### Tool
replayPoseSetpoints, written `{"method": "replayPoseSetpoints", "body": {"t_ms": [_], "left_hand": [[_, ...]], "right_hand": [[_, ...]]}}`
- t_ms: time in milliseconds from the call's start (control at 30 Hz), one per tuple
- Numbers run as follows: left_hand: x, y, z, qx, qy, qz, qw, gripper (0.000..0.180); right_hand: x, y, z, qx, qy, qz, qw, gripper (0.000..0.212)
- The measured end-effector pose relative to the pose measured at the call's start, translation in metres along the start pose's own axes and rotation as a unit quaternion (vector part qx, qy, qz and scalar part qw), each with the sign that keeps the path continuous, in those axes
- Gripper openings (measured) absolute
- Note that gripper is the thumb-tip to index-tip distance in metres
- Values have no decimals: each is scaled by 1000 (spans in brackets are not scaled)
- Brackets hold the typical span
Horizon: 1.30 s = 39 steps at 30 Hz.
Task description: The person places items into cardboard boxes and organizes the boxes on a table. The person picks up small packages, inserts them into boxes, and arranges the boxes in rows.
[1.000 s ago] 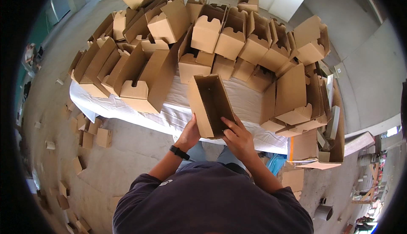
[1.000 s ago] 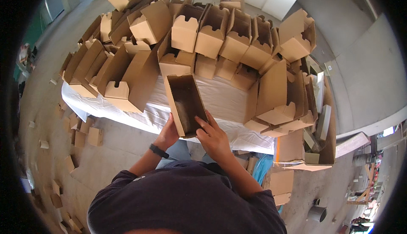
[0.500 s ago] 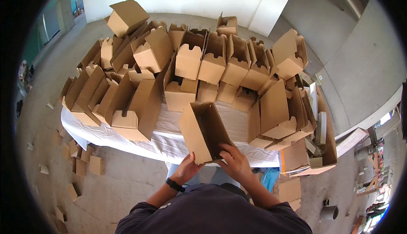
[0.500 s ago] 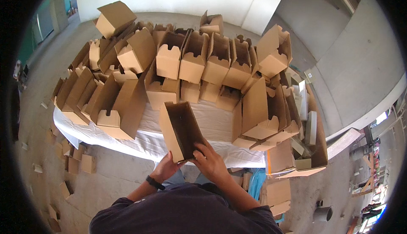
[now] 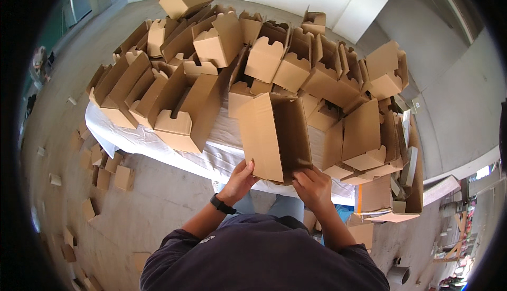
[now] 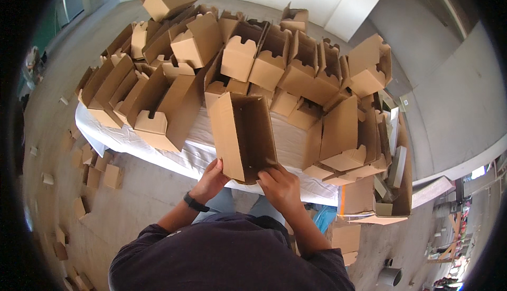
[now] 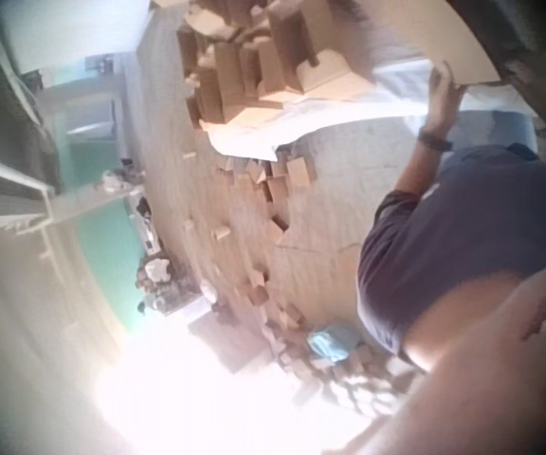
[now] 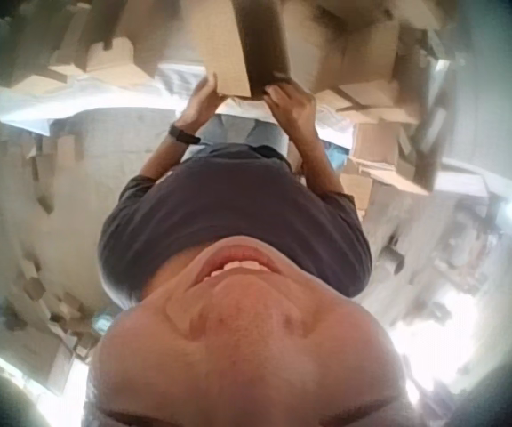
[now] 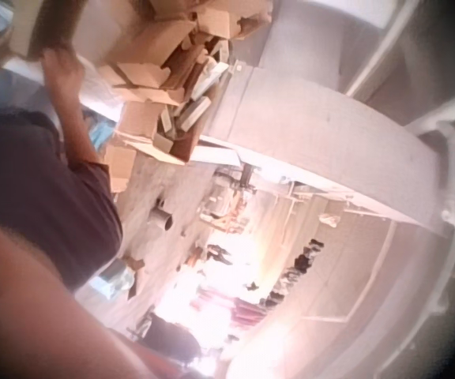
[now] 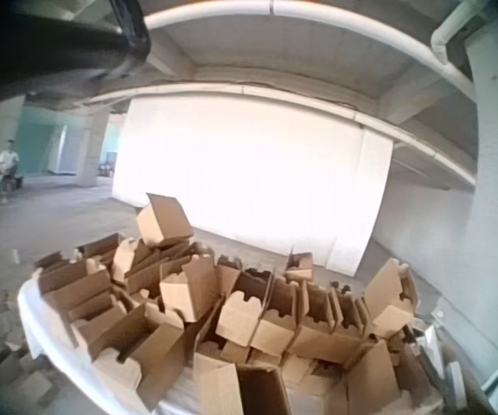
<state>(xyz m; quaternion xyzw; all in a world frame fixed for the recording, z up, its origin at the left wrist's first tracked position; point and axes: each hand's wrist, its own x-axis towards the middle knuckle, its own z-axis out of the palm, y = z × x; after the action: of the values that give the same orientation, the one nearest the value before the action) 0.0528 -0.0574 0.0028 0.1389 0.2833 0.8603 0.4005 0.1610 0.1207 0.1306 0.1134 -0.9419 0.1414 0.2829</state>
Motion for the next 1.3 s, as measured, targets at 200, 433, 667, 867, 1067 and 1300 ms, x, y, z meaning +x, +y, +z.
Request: {"method": "replayPoseSetpoints", "body": {"t_ms": [200, 433, 667, 867, 1067, 1300], "left_hand": [[-8, -11, -14, -36, 22, -16, 999, 52], [-12, -10, -10, -40, -8, 16, 999, 58], [26, 17, -4, -22, -37, 40, 998, 62], [19, 39, 36, 42, 39, 33, 998, 64], [9, 9, 13, -9, -33, 36, 999, 67], [4, 6, 2, -62, -70, -16, 996, 62]], "right_hand": [[-5, -5, 10, 35, 12, 31, 999, 23], [-2, -3, 8, 76, 23, 20, 997, 21], [21, -7, -9, -27, 80, -76, 994, 24], [29, -12, -12, -44, 94, -106, 989, 32], [17, -6, -8, 1, -22, -29, 999, 36], [3, 9, -5, -18, -19, -72, 997, 32]]}}
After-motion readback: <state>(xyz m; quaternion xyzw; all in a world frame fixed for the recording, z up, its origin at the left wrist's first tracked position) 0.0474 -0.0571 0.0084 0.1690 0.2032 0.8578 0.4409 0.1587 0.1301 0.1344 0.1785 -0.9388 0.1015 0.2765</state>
